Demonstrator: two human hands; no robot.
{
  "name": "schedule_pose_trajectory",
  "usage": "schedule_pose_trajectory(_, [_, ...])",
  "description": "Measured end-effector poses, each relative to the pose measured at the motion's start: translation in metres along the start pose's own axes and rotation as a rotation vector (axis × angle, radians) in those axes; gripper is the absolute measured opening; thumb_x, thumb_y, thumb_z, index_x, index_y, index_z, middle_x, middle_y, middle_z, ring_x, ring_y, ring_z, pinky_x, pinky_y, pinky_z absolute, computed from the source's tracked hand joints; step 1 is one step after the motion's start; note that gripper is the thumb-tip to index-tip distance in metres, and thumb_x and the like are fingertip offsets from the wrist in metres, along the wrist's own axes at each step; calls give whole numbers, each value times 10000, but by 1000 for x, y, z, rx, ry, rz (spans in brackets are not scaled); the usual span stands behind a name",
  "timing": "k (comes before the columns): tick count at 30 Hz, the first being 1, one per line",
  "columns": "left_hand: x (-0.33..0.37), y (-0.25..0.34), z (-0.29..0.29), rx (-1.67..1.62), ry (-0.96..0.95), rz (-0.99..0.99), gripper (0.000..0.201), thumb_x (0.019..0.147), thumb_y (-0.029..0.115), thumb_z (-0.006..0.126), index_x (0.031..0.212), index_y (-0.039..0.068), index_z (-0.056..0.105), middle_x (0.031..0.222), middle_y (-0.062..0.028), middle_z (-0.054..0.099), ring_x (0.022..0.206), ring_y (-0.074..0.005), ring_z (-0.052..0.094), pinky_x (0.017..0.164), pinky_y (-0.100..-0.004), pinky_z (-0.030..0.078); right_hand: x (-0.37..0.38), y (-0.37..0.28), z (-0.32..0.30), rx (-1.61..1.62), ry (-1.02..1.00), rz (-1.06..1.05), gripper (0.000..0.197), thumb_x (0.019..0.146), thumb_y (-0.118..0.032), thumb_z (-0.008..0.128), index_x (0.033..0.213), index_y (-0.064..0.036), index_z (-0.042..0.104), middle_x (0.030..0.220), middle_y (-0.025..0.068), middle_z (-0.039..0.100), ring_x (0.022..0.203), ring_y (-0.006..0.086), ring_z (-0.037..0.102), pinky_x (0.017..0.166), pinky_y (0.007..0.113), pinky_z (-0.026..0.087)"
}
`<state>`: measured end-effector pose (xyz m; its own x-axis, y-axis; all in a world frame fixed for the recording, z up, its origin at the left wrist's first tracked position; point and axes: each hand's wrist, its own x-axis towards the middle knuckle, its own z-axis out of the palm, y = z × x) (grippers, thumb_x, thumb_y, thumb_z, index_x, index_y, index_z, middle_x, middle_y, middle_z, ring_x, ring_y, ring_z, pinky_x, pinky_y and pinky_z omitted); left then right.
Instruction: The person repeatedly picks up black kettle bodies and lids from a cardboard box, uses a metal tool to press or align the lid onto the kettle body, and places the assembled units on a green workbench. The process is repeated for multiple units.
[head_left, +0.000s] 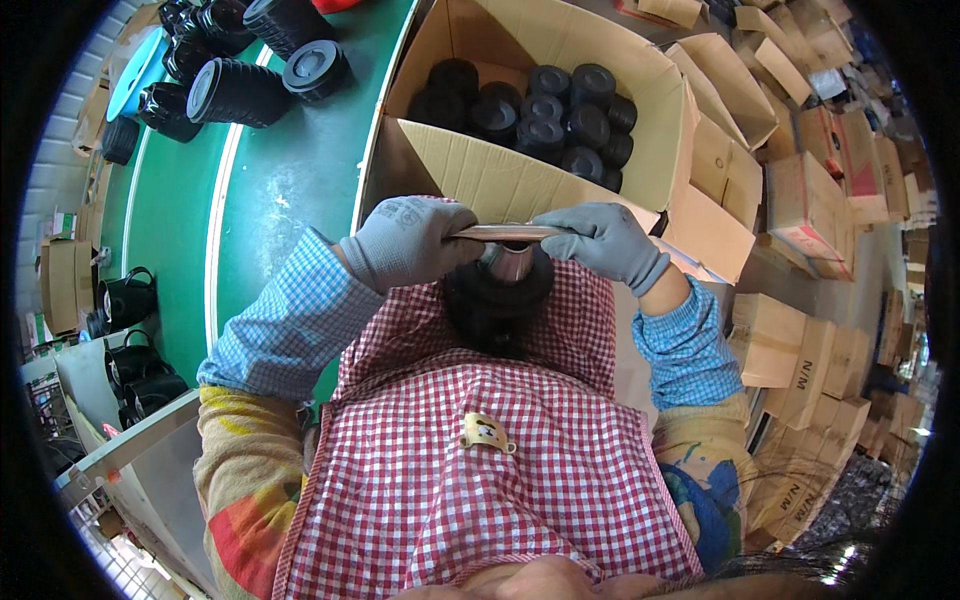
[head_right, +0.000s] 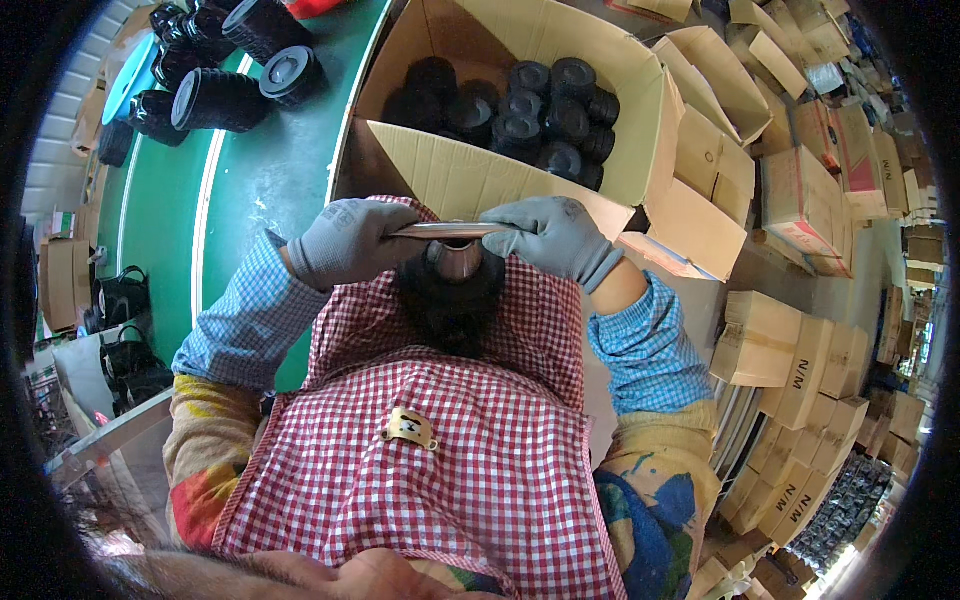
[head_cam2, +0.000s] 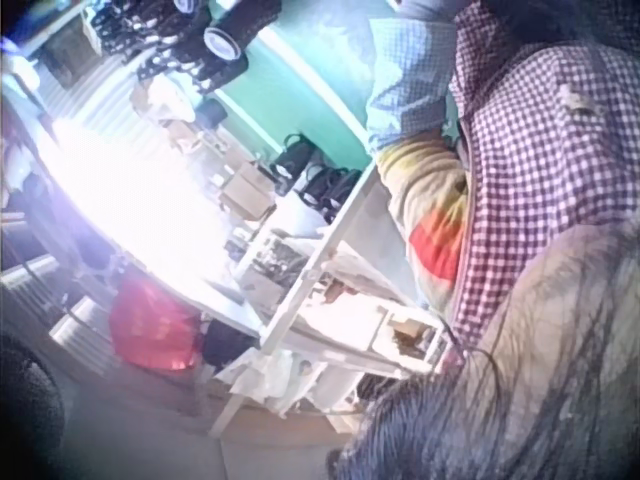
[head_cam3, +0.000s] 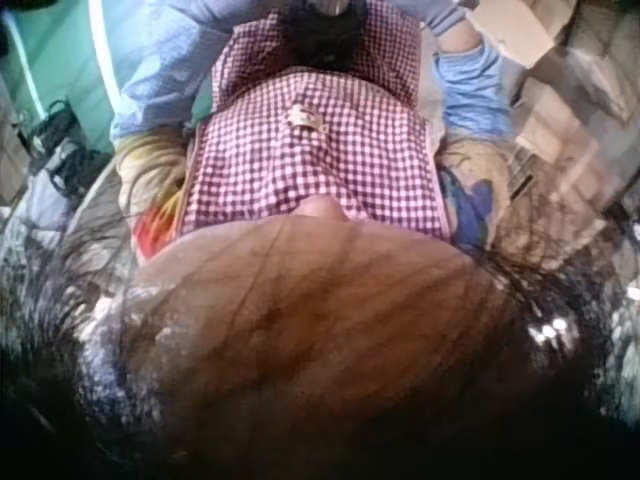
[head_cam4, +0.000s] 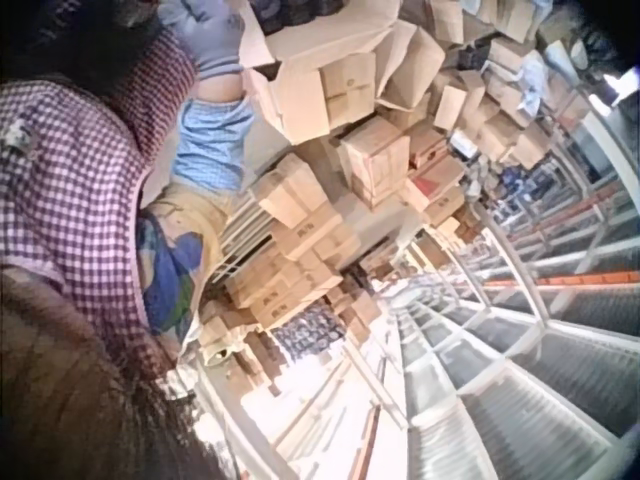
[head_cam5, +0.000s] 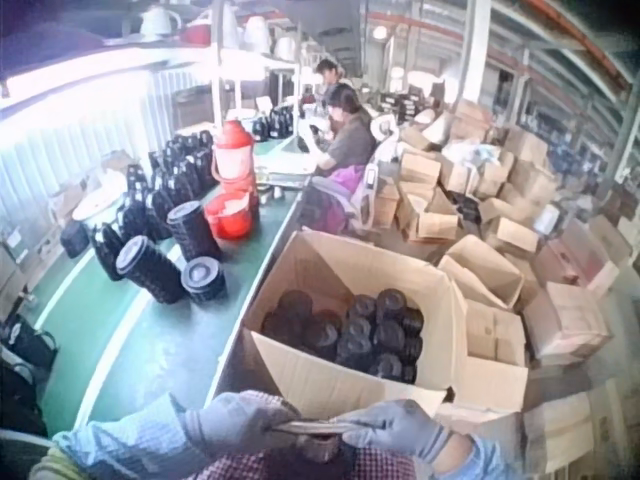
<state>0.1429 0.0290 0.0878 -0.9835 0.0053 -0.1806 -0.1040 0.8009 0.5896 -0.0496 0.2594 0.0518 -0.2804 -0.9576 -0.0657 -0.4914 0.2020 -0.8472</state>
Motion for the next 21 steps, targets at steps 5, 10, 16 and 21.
schedule_pose_trajectory(5, [-2, 0, -3, -16, -42, 73, 239, 957, 265, 668, 1017, 34, 673, 842, -173, 673, 766, -345, 686, 690, -441, 541, 3, -7, 0, -78, -95, -24, 359, 927, -417, 684, 1140, -134, 746, 911, 123, 740, 820, 303, 701, 758, 394, 553])
schedule_pose_trajectory(10, [13, -12, -5, -32, -157, 69, 320, 978, 332, 631, 1089, 41, 704, 874, -185, 709, 807, -353, 709, 767, -453, 561, 8, -16, -5, -471, -133, -96, 318, 965, -437, 598, 1107, -180, 722, 869, 134, 721, 811, 349, 686, 736, 455, 539])
schedule_pose_trajectory(16, [6, 30, -9, -51, -331, -159, 295, 984, 305, 620, 1080, 27, 605, 793, -196, 667, 749, -377, 694, 689, -464, 546, 35, -12, -30, -510, -542, -116, 304, 931, -466, 628, 995, -188, 735, 813, 125, 700, 746, 347, 673, 699, 484, 515])
schedule_pose_trajectory(21, [8, 12, -10, -131, -315, -150, 333, 1020, 341, 564, 1064, 20, 642, 784, -177, 674, 725, -348, 694, 685, -450, 549, 58, -2, -21, -426, -568, -308, 466, 904, -580, 629, 824, -130, 720, 797, 108, 691, 807, 336, 659, 743, 480, 499])
